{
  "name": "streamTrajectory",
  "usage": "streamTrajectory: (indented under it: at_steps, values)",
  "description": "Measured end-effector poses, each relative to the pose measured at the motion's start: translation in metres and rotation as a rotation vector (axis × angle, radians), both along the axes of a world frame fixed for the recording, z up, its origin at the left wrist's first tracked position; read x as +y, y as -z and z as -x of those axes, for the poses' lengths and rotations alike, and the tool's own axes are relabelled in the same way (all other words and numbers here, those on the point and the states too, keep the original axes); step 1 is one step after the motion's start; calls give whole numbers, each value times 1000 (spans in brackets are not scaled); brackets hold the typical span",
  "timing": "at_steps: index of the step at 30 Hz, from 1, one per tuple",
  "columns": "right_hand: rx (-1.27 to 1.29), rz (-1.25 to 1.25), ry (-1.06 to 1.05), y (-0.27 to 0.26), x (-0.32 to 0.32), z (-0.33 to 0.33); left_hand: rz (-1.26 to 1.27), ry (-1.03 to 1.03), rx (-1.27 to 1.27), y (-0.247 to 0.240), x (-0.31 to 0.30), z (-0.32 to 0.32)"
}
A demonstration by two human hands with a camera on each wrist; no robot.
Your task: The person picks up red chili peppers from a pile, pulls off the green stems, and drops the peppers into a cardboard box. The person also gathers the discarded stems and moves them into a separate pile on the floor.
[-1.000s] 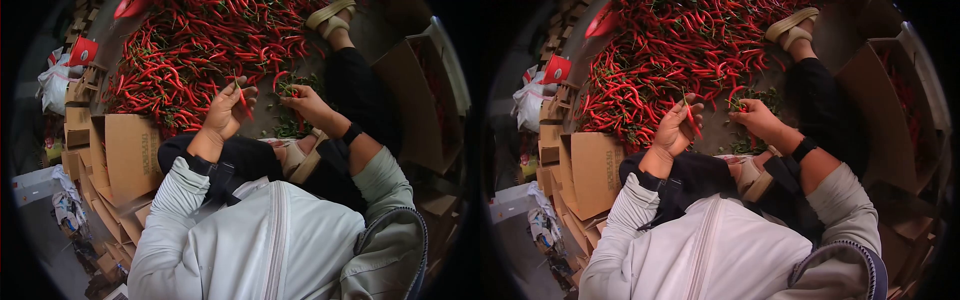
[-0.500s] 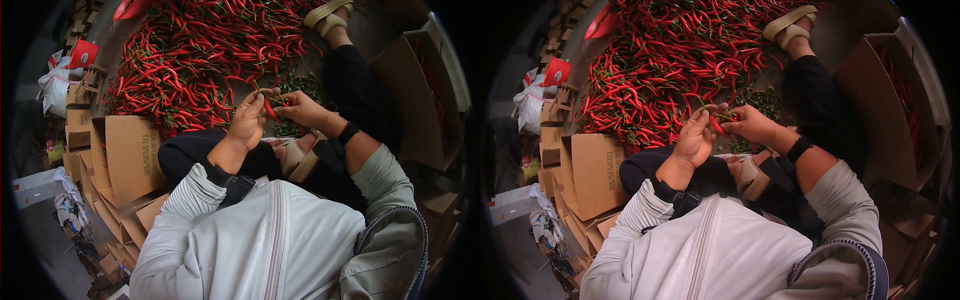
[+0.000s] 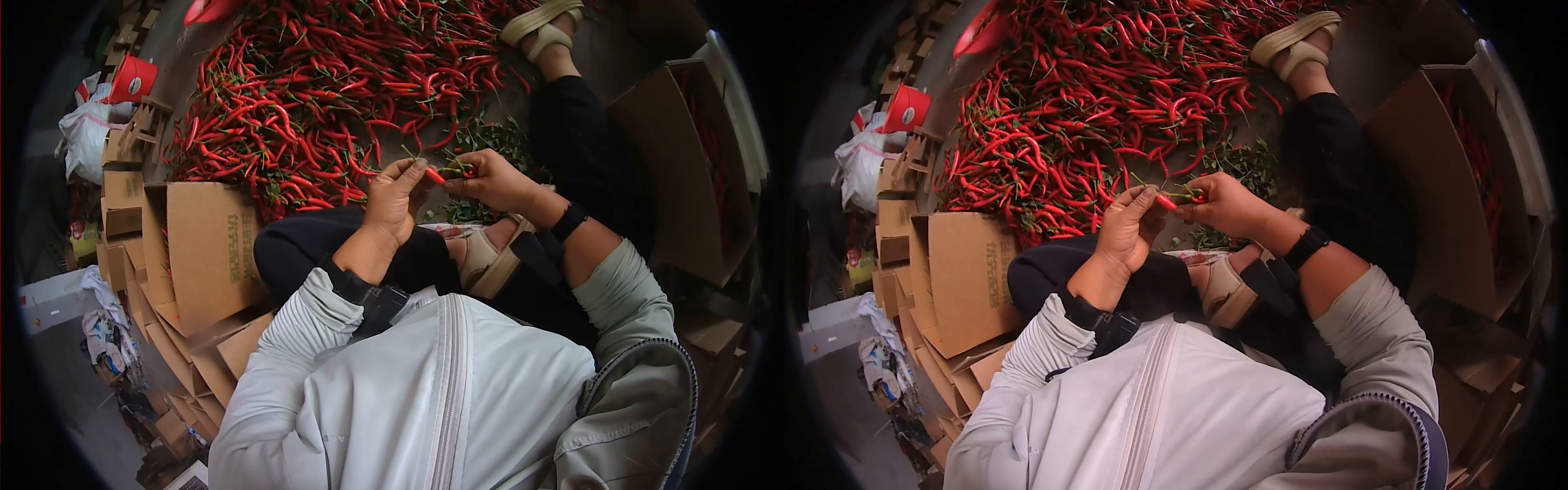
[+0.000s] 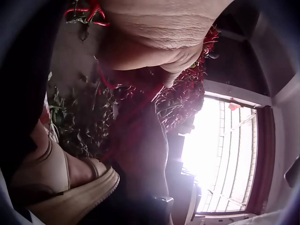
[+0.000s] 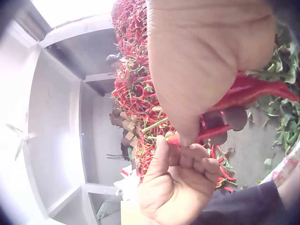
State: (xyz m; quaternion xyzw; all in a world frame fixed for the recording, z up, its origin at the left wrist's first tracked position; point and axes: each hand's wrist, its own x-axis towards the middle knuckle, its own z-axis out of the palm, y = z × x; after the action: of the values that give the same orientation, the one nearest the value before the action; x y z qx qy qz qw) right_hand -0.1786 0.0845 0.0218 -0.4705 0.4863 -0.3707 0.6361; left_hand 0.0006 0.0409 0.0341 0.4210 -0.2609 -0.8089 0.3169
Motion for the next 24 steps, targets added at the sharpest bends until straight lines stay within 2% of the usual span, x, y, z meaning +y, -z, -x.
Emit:
streamTrajectory:
  at_steps: [6,13,18,21,24]
  values:
    - [67,96,4,6,-1,1,106,18,-108,6,-2,-3]
    - [274,166,-43,0,1,2,97,33,-132,6,1,-4]
    - [480,319,-98,-4,1,2,-62,87,88,7,3,-11]
    - [519,392,-122,-4,2,1,-138,102,146,9,5,-12]
    - [544,423,-136,-3,2,1,-125,113,92,16,6,-13]
